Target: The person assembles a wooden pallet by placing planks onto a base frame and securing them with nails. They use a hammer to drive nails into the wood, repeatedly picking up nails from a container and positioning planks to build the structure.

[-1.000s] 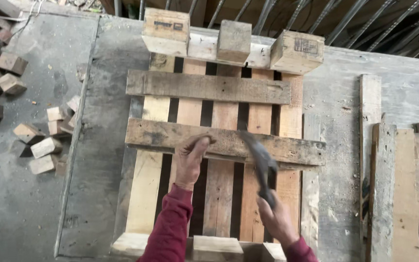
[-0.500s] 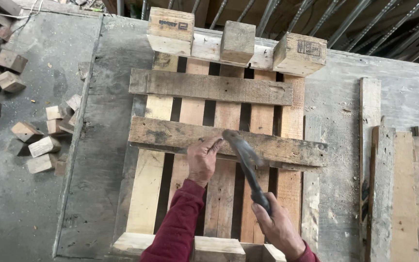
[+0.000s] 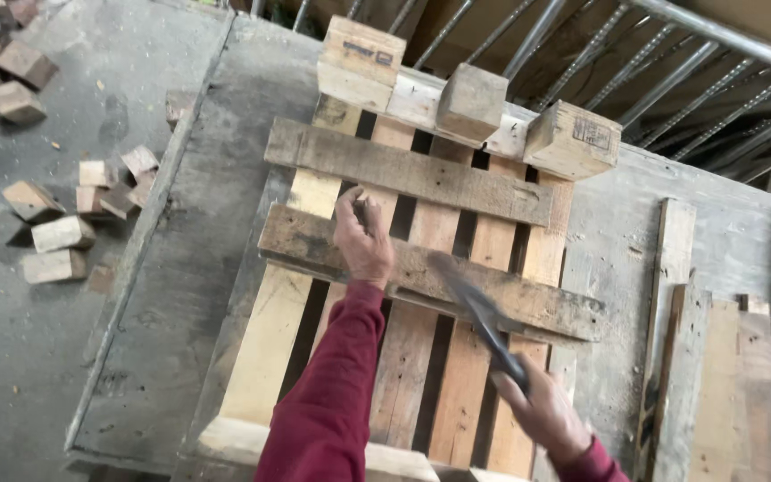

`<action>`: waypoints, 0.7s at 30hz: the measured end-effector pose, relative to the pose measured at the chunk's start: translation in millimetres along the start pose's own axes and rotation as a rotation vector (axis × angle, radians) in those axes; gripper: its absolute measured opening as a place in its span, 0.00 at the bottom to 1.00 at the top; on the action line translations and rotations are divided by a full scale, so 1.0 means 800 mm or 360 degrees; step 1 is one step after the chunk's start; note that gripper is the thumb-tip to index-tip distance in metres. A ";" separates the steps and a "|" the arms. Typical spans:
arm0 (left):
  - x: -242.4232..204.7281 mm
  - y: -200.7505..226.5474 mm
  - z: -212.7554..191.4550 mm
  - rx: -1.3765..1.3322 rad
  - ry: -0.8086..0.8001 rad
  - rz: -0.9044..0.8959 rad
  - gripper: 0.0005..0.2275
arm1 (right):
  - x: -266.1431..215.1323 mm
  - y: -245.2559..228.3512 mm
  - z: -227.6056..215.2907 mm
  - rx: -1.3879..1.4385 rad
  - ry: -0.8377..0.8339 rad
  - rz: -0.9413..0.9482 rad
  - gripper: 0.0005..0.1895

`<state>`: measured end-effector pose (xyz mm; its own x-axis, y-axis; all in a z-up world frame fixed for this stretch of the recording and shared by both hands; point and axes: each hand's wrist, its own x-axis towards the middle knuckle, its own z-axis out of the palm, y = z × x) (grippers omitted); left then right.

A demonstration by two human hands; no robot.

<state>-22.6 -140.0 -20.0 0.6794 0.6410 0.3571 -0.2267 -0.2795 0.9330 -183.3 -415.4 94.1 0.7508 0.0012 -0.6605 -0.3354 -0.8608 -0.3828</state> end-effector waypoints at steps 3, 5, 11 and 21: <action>-0.001 0.004 0.000 0.0023 -0.0046 -0.0023 0.10 | -0.014 -0.003 0.002 0.0544 -0.0083 0.0213 0.21; 0.010 0.008 0.006 0.0004 -0.0005 -0.0105 0.10 | -0.012 0.001 -0.027 0.1009 0.0170 0.0129 0.16; 0.010 0.008 0.004 -0.0058 0.0020 -0.0194 0.10 | -0.009 0.007 -0.006 0.1098 0.0200 -0.0791 0.17; -0.013 0.011 -0.006 -0.0027 -0.0077 -0.0279 0.09 | -0.079 -0.021 -0.075 0.1307 0.0098 -0.0244 0.17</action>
<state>-35.4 -145.5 -15.1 0.7422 0.6437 0.1868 -0.1135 -0.1540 0.9815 -190.7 -431.3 181.1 0.8436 0.0400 -0.5355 -0.5171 -0.2085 -0.8301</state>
